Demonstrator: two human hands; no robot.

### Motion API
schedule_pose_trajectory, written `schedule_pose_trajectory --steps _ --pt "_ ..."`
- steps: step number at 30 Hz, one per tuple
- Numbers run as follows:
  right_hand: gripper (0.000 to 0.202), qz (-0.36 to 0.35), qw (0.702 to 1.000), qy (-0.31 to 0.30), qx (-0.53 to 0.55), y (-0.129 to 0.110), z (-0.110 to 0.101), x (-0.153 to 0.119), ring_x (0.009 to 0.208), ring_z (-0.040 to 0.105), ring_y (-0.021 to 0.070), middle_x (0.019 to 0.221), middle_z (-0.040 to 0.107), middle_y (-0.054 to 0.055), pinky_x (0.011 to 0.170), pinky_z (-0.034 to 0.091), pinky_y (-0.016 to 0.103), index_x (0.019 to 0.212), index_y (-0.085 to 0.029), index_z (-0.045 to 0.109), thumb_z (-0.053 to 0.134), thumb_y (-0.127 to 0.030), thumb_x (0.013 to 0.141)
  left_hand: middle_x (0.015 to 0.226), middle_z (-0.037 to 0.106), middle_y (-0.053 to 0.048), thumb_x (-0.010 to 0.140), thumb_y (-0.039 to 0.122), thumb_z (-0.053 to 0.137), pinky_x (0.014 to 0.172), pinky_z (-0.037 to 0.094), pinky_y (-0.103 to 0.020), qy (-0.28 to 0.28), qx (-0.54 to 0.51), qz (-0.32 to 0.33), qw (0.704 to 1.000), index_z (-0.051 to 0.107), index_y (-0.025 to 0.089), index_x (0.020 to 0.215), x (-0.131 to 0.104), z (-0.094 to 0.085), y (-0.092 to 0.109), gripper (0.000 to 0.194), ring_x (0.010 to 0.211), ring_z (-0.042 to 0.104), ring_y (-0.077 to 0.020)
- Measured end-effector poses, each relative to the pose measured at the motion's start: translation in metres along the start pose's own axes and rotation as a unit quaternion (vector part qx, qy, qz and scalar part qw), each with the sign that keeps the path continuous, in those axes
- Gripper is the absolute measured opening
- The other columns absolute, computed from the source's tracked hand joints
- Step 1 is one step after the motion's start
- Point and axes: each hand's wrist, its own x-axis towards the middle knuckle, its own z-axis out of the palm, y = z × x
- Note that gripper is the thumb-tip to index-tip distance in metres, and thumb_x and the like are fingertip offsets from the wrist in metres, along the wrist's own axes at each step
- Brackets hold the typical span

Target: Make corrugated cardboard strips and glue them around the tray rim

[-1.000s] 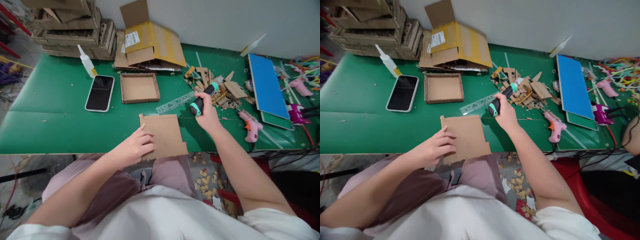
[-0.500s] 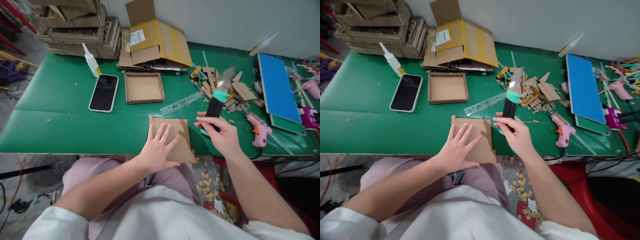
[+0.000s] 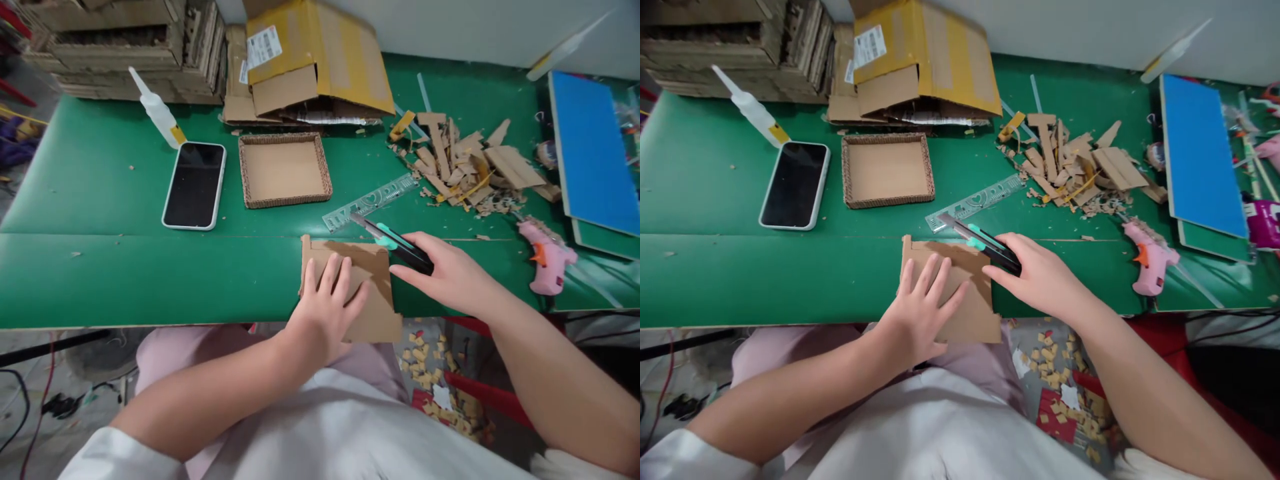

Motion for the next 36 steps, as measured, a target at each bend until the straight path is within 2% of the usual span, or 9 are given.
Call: schedule_pose_trajectory --steps 3,5,8,12,14,17,21,25,36 --pt "0.038 -0.008 0.999 -0.043 0.002 -0.005 -0.001 0.008 0.082 0.064 0.0235 0.092 0.066 0.006 0.062 0.046 0.030 0.096 -0.022 0.054 0.040 -0.055 0.086 0.150 0.022 -0.027 0.070 0.055 0.064 0.102 0.024 -0.069 0.004 0.015 -0.004 1.000 0.029 0.017 0.144 -0.001 -0.003 0.001 0.089 0.138 0.021 -0.0448" --pt "0.038 -0.006 0.999 -0.032 -0.031 -0.009 0.001 0.011 0.078 0.064 0.0236 0.085 0.066 0.006 0.057 0.043 0.029 0.090 -0.021 0.053 0.036 -0.055 0.088 0.151 0.023 -0.024 0.078 0.048 0.059 0.103 0.026 -0.067 0.002 0.027 -0.010 1.000 0.028 0.020 0.145 -0.002 -0.003 0.002 0.079 0.138 0.022 -0.0423" --pt "0.035 -0.007 0.996 0.011 -0.089 -0.012 0.004 0.015 0.063 0.063 0.0218 0.073 0.066 0.004 0.047 0.036 0.025 0.091 -0.021 0.051 0.047 -0.055 0.084 0.150 0.028 -0.020 0.084 0.039 0.051 0.102 0.030 -0.065 0.013 0.032 -0.019 0.999 0.030 0.023 0.144 -0.002 -0.002 0.003 0.065 0.138 0.026 -0.0393" --pt "0.025 -0.131 0.979 0.047 -0.150 -0.013 0.006 0.018 0.055 0.061 0.0181 0.068 0.066 0.002 0.046 0.032 0.024 0.096 -0.020 0.052 0.050 -0.043 0.087 0.143 0.044 -0.014 0.087 0.033 0.045 0.099 0.038 -0.060 0.053 0.033 -0.038 0.997 0.037 0.026 0.141 -0.001 0.002 0.006 0.055 0.131 0.039 -0.0359" --pt "0.018 -0.202 0.962 0.034 -0.183 -0.014 0.005 0.020 0.064 0.064 0.0171 0.077 0.069 0.004 0.051 0.035 0.024 0.100 -0.019 0.053 0.045 -0.033 0.091 0.140 0.047 -0.012 0.087 0.032 0.045 0.099 0.040 -0.059 0.066 0.042 -0.041 0.996 0.039 0.027 0.140 0.000 0.004 0.007 0.054 0.130 0.041 -0.0350" --pt "0.019 -0.241 0.939 0.000 -0.245 -0.018 0.002 0.023 0.064 0.063 0.0155 0.080 0.068 0.003 0.050 0.031 0.024 0.104 -0.019 0.053 0.041 -0.028 0.093 0.139 0.048 -0.010 0.088 0.031 0.044 0.099 0.040 -0.058 0.071 0.054 -0.043 0.995 0.041 0.027 0.139 0.001 0.006 0.009 0.052 0.130 0.041 -0.0345" --pt "0.028 -0.256 0.914 -0.005 -0.314 -0.027 -0.001 0.031 0.052 0.058 0.0156 0.064 0.061 0.001 0.044 0.021 0.024 0.094 -0.018 0.055 0.036 -0.040 0.094 0.139 0.048 -0.010 0.087 0.031 0.044 0.101 0.040 -0.057 0.060 0.053 -0.040 0.996 0.042 0.027 0.139 0.001 0.004 0.008 0.051 0.130 0.040 -0.0338" --pt "0.027 -0.262 0.900 -0.014 -0.348 -0.035 -0.002 0.038 0.047 0.055 0.0157 0.054 0.052 -0.001 0.045 0.013 0.024 0.079 -0.019 0.052 0.039 -0.038 0.093 0.142 0.044 -0.011 0.085 0.034 0.048 0.102 0.037 -0.059 0.043 0.034 -0.038 0.998 0.040 0.026 0.139 0.000 0.001 0.006 0.056 0.132 0.036 -0.0343" --pt "0.026 -0.259 0.892 -0.076 -0.364 -0.047 -0.009 0.048 0.037 0.042 0.0126 0.047 0.047 -0.002 0.044 0.008 0.025 0.075 -0.020 0.050 0.039 -0.037 0.091 0.142 0.042 -0.013 0.085 0.035 0.048 0.095 0.039 -0.067 0.045 -0.015 -0.025 0.999 0.039 0.025 0.137 0.001 0.000 0.001 0.054 0.134 0.032 -0.0376"
